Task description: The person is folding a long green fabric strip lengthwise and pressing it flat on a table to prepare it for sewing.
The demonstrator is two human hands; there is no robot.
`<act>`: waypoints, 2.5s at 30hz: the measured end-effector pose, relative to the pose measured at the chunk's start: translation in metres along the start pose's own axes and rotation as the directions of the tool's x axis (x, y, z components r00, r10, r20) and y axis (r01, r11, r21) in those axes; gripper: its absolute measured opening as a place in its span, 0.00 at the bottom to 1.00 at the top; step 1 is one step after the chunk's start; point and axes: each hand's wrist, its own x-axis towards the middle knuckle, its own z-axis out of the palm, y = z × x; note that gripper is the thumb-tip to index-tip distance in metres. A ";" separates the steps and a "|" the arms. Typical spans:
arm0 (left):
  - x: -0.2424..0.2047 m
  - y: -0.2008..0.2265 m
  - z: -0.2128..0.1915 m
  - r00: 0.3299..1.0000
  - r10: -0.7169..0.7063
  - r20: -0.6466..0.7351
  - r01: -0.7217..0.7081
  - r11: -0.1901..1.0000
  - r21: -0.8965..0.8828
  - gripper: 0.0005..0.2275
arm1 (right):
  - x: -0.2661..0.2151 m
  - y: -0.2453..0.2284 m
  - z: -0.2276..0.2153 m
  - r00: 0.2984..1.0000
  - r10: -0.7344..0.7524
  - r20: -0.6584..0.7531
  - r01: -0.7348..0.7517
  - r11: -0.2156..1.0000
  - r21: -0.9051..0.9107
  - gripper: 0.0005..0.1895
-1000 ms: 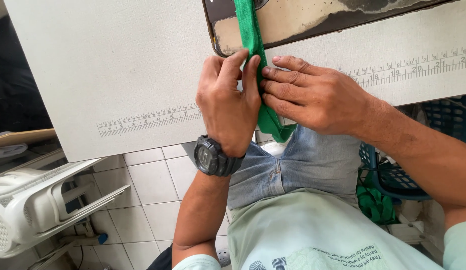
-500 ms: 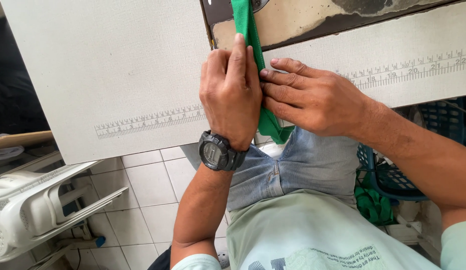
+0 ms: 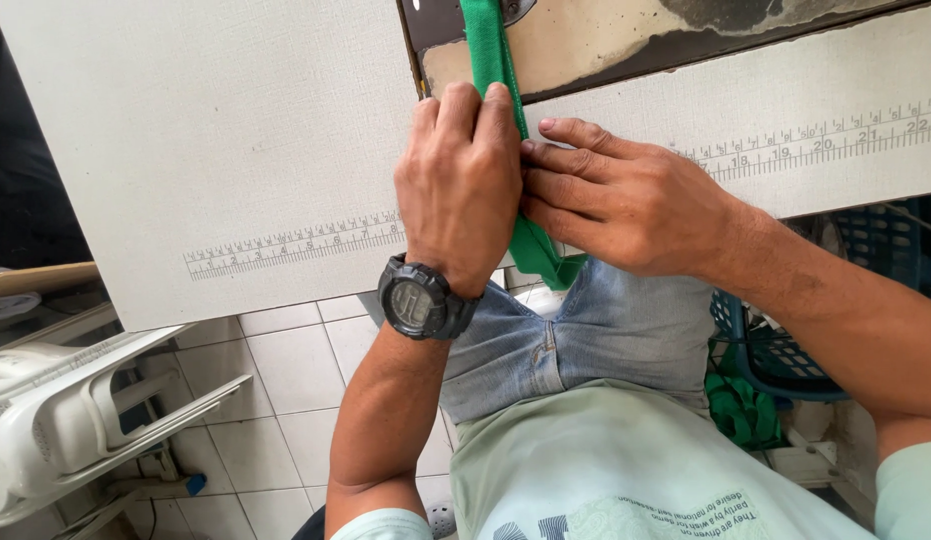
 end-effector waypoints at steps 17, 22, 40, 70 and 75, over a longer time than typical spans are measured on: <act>-0.003 0.003 -0.002 0.989 -0.150 -0.012 0.133 0.906 -0.403 0.01 | 0.007 -0.002 -0.005 0.999 0.011 -0.049 -0.013 0.999 -0.036 0.07; -0.001 0.006 -0.003 0.985 -0.173 0.028 0.169 0.895 -0.413 0.03 | 0.010 -0.001 -0.008 0.999 -0.001 -0.051 0.000 1.000 -0.017 0.08; -0.001 0.001 -0.022 0.989 -0.103 0.102 0.140 0.853 -0.503 0.06 | 0.014 0.000 -0.011 0.999 0.023 -0.031 -0.021 0.998 0.061 0.12; 0.044 -0.084 0.011 0.961 0.277 0.006 -0.275 0.956 -0.098 0.21 | 0.017 0.006 -0.007 0.978 0.151 0.144 -0.172 0.975 0.143 0.08; 0.047 -0.101 0.008 0.927 0.375 -0.012 -0.372 0.914 -0.159 0.19 | 0.021 -0.001 -0.003 0.977 0.172 0.129 -0.187 0.975 0.123 0.09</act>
